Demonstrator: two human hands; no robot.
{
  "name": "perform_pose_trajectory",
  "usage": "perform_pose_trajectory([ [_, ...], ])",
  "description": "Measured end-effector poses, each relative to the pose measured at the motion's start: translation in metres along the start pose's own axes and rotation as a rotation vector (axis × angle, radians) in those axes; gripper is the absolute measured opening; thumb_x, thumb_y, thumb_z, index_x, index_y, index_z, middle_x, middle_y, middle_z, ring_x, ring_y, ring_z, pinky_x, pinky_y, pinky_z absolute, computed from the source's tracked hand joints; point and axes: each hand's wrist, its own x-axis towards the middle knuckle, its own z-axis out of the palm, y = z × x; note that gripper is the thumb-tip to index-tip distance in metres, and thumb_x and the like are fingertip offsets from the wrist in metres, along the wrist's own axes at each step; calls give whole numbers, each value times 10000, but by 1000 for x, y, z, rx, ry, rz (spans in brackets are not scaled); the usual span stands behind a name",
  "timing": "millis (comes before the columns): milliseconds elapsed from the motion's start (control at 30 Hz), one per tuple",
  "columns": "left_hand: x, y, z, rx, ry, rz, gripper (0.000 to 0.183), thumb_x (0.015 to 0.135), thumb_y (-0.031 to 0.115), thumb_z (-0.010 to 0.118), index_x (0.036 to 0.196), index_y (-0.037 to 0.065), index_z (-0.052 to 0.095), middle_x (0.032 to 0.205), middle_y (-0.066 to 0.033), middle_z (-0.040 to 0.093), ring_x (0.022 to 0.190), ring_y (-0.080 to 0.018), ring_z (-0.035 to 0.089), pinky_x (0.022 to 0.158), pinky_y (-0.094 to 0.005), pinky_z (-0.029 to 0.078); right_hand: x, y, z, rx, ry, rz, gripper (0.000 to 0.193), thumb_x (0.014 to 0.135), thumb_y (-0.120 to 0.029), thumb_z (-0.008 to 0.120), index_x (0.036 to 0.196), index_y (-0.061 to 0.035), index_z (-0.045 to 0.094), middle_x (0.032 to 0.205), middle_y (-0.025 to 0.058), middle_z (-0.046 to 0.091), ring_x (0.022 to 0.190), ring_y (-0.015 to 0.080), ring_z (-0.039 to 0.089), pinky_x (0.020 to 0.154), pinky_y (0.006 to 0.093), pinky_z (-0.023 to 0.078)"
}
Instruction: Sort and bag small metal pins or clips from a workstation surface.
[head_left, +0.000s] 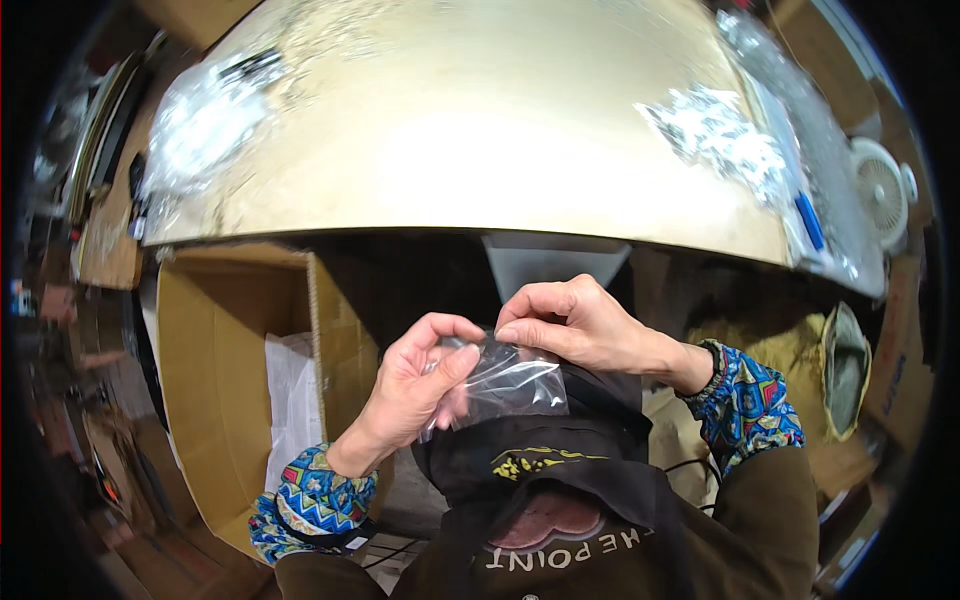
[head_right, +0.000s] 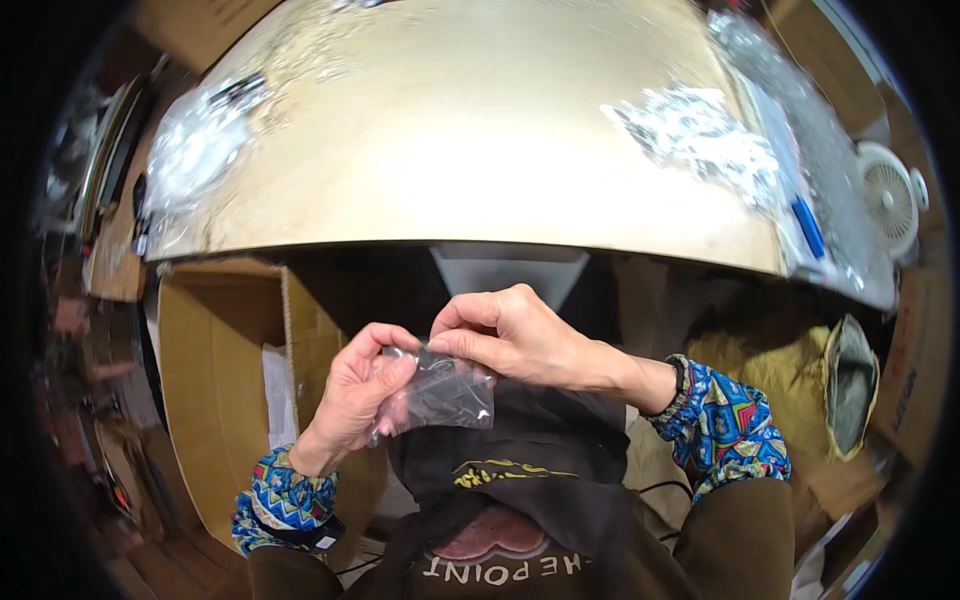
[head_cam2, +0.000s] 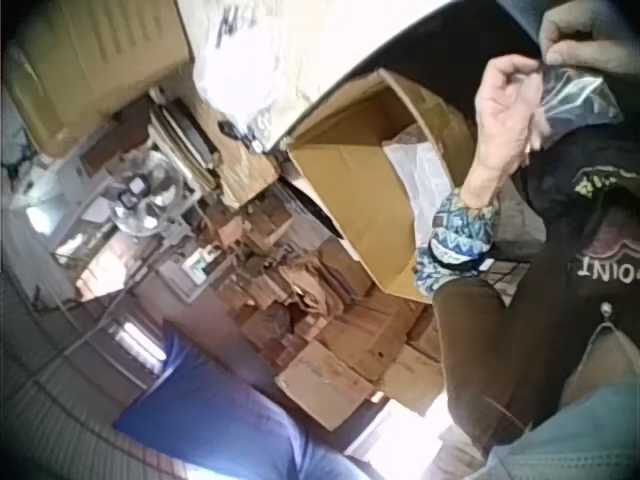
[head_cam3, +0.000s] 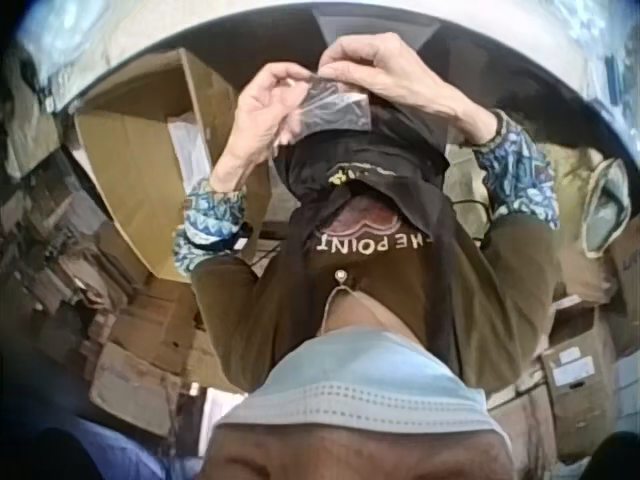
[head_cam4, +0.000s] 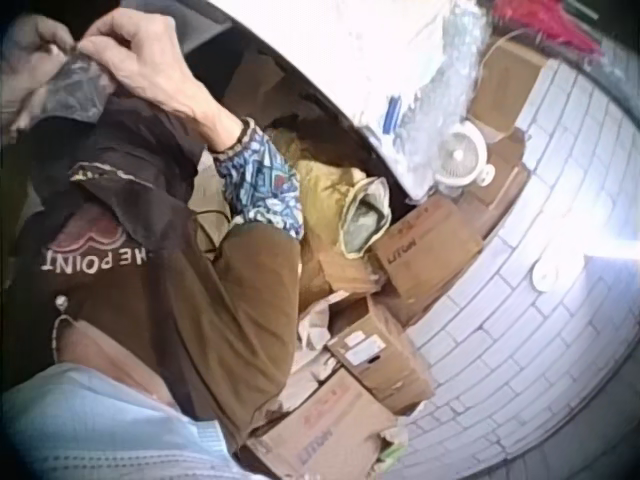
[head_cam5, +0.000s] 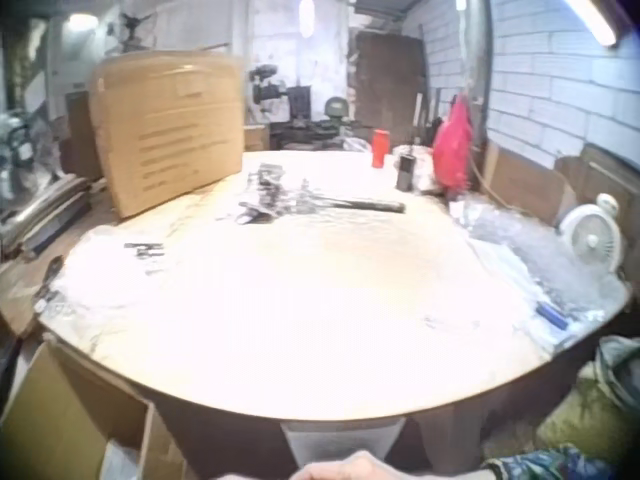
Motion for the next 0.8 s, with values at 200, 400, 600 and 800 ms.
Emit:
perform_pose_trajectory([
  [200, 26, -28, 2, 504, -229, -277, 151, 915, 172, 616, 865, 32, 640, 633, 13, 572, 504, -38, 489, 445, -234, 382, -42, 62, -28, -34, -291, -9, 196, 860, -182, 674, 881, 13, 663, 688, 47, 626, 623, 102, 567, 570, 255, 450],
  [400, 63, -111, -13, 973, 22, 589, 129, 825, 94, 690, 910, 0, 667, 788, -57, 673, 714, -103, 612, 644, -248, 475, -52, 136, -25, -649, -72, -110, 143, 853, -120, 606, 925, -4, 648, 870, 143, 631, 829, 331, 614, 698, 406, 495],
  [600, 58, -130, -19, 363, 98, 99, 131, 836, 81, 703, 941, 16, 660, 835, 0, 653, 763, -46, 584, 680, -201, 463, -57, 125, -31, -656, 50, -139, 138, 848, -131, 618, 945, -49, 672, 856, 143, 622, 803, 329, 617, 694, 401, 499],
  [800, 64, -134, -18, -18, 38, 54, 160, 855, 51, 684, 983, -9, 609, 859, -22, 661, 777, -52, 596, 699, -189, 467, -54, 96, -56, -427, -76, -68, 178, 851, -155, 652, 973, -33, 694, 820, 131, 654, 749, 271, 646, 654, 341, 511],
])
